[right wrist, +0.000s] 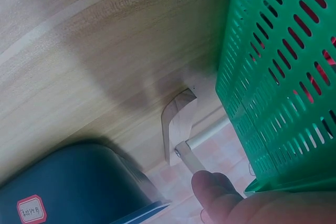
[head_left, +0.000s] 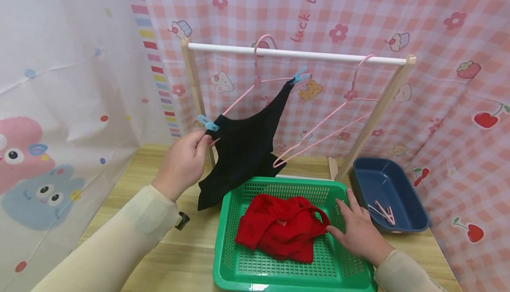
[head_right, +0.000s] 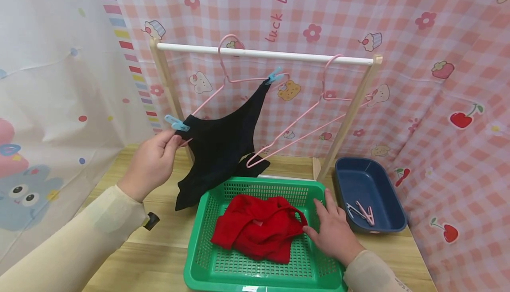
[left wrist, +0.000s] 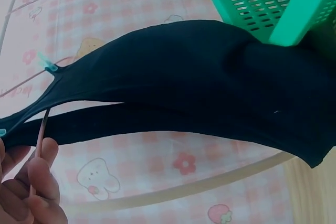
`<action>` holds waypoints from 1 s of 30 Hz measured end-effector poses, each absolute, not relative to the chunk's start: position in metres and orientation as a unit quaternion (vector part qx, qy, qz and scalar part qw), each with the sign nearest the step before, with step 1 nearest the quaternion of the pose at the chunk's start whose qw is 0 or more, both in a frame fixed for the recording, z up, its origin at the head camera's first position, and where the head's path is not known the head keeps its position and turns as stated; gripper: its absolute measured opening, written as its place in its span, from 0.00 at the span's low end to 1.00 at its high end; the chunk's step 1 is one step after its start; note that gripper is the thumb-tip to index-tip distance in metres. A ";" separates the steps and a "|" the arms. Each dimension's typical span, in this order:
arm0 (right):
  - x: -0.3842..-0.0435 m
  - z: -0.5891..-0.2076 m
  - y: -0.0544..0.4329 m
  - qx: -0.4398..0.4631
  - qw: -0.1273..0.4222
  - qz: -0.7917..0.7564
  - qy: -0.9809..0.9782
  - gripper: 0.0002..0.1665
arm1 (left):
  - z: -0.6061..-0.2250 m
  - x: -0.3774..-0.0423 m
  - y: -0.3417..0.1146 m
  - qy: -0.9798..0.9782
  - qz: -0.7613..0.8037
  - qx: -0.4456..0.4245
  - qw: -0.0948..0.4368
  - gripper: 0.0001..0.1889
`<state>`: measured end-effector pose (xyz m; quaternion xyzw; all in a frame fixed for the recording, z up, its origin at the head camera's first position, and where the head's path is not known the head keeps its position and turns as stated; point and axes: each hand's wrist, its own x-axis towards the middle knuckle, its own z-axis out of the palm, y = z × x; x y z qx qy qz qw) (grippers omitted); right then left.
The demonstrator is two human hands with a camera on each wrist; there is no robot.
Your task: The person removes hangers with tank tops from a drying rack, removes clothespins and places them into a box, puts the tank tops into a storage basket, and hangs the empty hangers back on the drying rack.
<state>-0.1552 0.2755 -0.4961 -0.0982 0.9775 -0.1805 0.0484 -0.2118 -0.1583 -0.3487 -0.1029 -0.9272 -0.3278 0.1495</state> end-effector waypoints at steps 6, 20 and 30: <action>-0.155 -0.496 0.275 -0.099 0.049 -0.182 0.977 0.52 | -0.353 -0.208 -0.162 -0.926 -0.330 -0.102 0.155 0.18; -0.155 -0.496 0.276 -0.094 0.051 -0.182 0.977 0.52 | -0.368 -0.199 -0.168 -0.923 -0.334 -0.099 0.167 0.18; -0.156 -0.497 0.276 -0.093 0.052 -0.185 0.977 0.52 | -0.380 -0.192 -0.172 -0.917 -0.351 -0.088 0.167 0.18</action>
